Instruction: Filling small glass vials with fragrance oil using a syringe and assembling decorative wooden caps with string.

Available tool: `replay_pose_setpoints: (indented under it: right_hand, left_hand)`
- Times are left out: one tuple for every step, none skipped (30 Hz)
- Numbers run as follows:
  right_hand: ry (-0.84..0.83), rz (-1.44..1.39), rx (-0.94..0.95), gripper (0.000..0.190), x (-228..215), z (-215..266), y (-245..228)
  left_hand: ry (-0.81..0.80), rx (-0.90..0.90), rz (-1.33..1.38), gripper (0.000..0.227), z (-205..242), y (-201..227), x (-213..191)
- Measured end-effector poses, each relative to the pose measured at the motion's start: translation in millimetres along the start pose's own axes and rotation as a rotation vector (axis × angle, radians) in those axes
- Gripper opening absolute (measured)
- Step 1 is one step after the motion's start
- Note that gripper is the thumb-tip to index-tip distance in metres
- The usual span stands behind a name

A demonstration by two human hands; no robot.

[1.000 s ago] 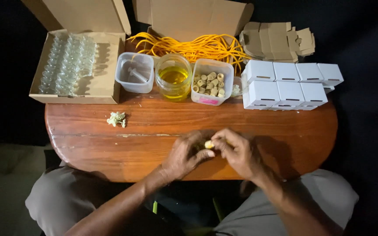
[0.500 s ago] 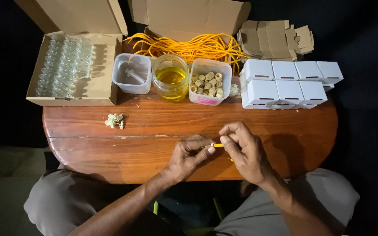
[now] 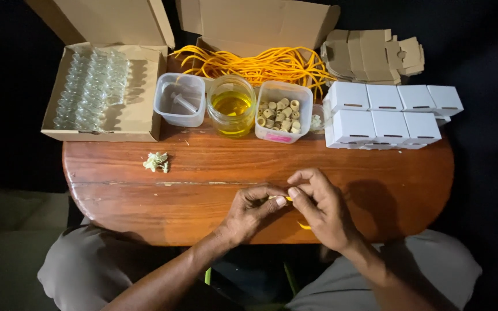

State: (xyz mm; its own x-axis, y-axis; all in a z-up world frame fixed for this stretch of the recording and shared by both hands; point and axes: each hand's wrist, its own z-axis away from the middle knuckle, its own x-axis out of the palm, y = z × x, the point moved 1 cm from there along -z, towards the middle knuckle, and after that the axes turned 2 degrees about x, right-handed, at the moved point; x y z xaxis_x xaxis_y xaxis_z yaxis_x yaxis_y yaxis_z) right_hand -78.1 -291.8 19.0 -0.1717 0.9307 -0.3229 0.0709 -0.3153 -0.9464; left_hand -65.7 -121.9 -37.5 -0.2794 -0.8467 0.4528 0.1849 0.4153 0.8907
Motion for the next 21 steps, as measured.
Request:
replay_pose_setpoints:
  right_hand:
    - [0.0,-0.056,0.02,0.02,0,0,4]
    - [0.001,-0.112,0.043,0.02,-1,1,7]
    - [-0.002,-0.113,0.045,0.02,-2,1,8]
    - [-0.016,-0.139,0.071,0.02,-4,1,8]
    - [-0.03,-0.164,0.096,0.019,-6,1,8]
    - [-0.027,-0.163,0.094,0.019,-6,0,11]
    - [0.002,-0.176,0.064,0.018,-7,0,14]
    - [0.029,-0.188,0.035,0.017,-8,1,17]
    - [0.03,-0.186,0.033,0.017,-9,-4,8]
    - [0.005,-0.098,0.014,0.018,-9,-8,-1]
    - [-0.02,-0.011,-0.004,0.02,-10,-12,-9]
    - [-0.015,-0.011,0.001,0.02,-13,-13,-2]
    - [-0.012,0.002,0.028,0.02,-15,-13,6]
    - [-0.011,0.015,0.049,0.021,-17,-15,13]
    - [-0.008,0.014,0.048,0.021,-21,-17,16]
    - [0.021,0.004,0.051,0.019,-24,-20,18]
    - [0.05,-0.006,0.053,0.018,-26,-21,20]
    - [0.052,-0.004,0.049,0.018,-32,-24,16]
    - [0.063,0.11,0.052,0.015,-38,-25,12]
    - [0.074,0.225,0.056,0.013,-43,-27,8]
    - [0.075,0.229,0.052,0.013,-52,-27,15]
  left_hand:
    - [-0.012,0.039,-0.061,0.006,-1,0,-4]
    - [-0.025,0.076,-0.121,0.006,-2,-1,-7]
    - [-0.022,0.073,-0.121,0.006,-2,0,-6]
    - [-0.027,0.081,-0.145,0.005,-2,1,-5]
    - [-0.032,0.088,-0.17,0.005,-2,2,-4]
    - [-0.035,0.091,-0.171,0.005,-2,4,-4]
    - [-0.049,0.1,-0.216,0.006,-1,7,-4]
    - [-0.06,0.11,-0.261,0.007,1,9,-3]
    - [-0.061,0.113,-0.259,0.007,2,-4,-8]
    - [-0.016,0.017,-0.201,0.008,2,-17,-13]
    - [0.03,-0.079,-0.144,0.01,2,-32,-18]
    - [0.024,-0.084,-0.143,0.01,1,-25,-18]
    - [0.05,-0.161,-0.018,0.016,0,-19,-18]
    - [0.078,-0.231,0.106,0.025,-2,-12,-19]
    - [0.075,-0.231,0.104,0.025,-2,-5,-16]
    - [0.069,-0.237,0.118,0.025,-2,3,-13]
    - [0.063,-0.243,0.132,0.028,-1,12,-10]
    - [0.06,-0.239,0.131,0.028,-3,9,-13]
    - [0.08,-0.213,0.156,0.036,-4,7,-17]
    - [0.1,-0.187,0.183,0.044,-5,4,-21]
    - [0.098,-0.182,0.184,0.044,-8,1,-23]
